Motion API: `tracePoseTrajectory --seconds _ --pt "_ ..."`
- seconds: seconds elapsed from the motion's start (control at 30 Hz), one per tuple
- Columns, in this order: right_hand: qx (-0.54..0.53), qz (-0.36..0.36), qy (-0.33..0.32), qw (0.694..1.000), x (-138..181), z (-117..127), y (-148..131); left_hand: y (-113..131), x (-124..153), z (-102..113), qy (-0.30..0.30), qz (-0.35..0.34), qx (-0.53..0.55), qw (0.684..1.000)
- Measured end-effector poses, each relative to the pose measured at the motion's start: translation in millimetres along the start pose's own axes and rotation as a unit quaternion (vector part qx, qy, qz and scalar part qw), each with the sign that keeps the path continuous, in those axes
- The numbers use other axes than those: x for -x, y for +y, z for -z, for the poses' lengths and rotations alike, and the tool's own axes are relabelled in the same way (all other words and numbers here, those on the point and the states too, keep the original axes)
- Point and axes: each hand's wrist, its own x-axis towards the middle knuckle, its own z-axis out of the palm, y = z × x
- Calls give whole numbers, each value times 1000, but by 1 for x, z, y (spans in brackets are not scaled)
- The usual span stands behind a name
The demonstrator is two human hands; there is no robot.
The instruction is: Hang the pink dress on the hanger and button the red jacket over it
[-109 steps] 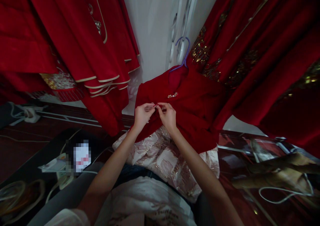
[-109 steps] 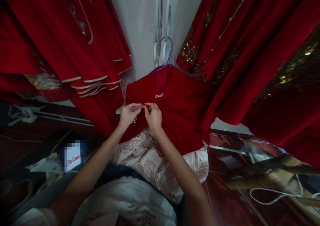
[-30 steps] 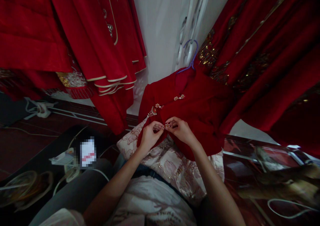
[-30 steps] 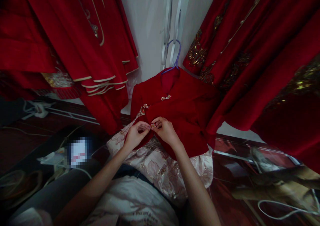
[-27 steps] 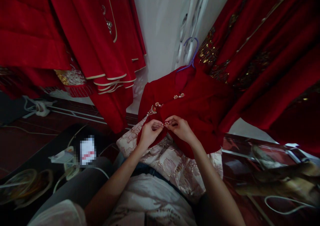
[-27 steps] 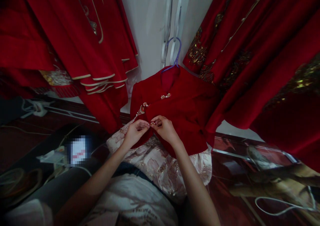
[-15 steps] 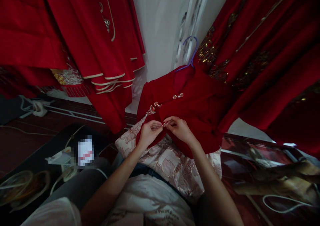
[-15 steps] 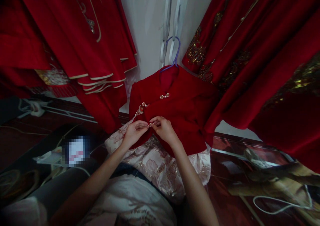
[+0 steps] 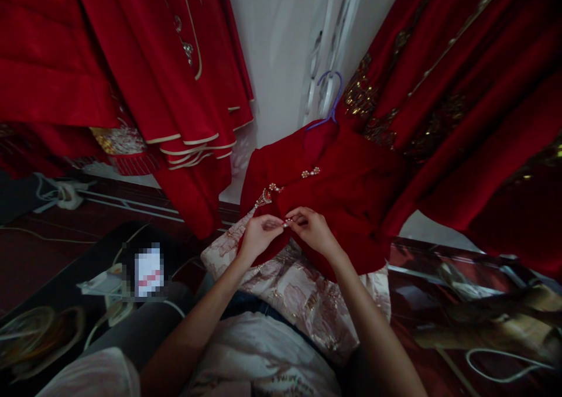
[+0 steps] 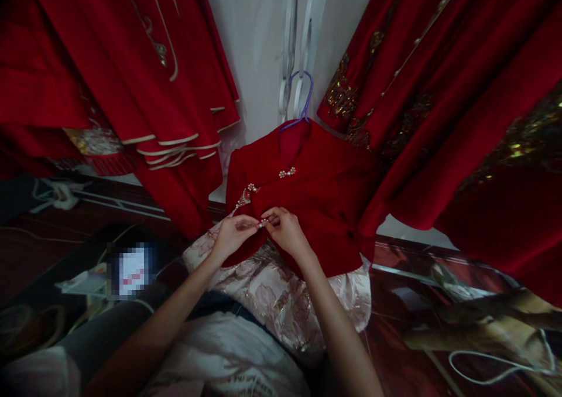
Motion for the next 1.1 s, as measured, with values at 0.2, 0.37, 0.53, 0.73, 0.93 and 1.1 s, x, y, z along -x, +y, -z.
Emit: tracePoseTrajectory --seconds 0.2,0.37,0.53,0.73,0.93,1.1 --pt "27 12 -22 999 0 7 -2 -6 -5 5 -26 -29 -75 996" --pt "12 -4 -21 1000 5 42 -11 1 2 12 -18 -74 -143 987" --pt "4 -16 -2 1000 13 73 -13 3 7 10 -42 -115 -191 974" --pt "-12 -31 -38 999 14 72 -13 1 4 7 -29 -116 -180 976" --pt "-17 -23 -106 994 9 48 -11 2 2 8 -34 -87 -162 982" --pt "-3 -7 -96 995 7 37 -3 -3 0 1 -9 -53 -114 992"
